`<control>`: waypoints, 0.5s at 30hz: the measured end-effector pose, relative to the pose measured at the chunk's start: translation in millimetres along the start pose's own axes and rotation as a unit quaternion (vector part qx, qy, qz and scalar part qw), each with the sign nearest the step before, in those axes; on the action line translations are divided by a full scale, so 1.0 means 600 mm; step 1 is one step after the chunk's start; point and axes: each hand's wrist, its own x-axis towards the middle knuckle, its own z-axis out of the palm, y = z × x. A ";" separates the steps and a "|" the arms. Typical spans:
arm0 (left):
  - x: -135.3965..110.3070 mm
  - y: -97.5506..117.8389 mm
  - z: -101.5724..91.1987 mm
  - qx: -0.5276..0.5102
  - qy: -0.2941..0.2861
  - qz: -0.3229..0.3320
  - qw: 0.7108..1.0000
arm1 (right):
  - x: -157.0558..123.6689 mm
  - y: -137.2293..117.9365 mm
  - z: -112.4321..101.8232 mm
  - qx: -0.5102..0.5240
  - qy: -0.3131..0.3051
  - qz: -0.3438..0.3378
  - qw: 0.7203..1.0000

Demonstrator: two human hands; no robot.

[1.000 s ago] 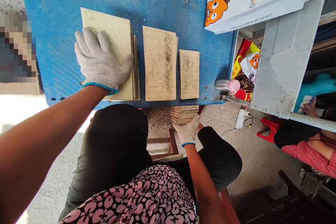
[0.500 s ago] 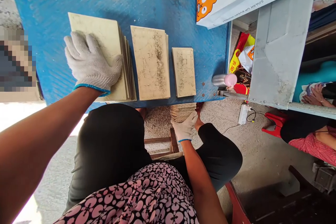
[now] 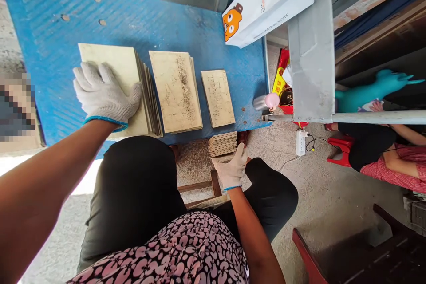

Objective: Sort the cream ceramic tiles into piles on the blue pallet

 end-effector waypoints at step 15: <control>-0.176 0.263 -0.028 -0.366 -0.367 0.081 0.851 | 0.049 -0.076 -0.227 0.040 0.069 -0.008 0.997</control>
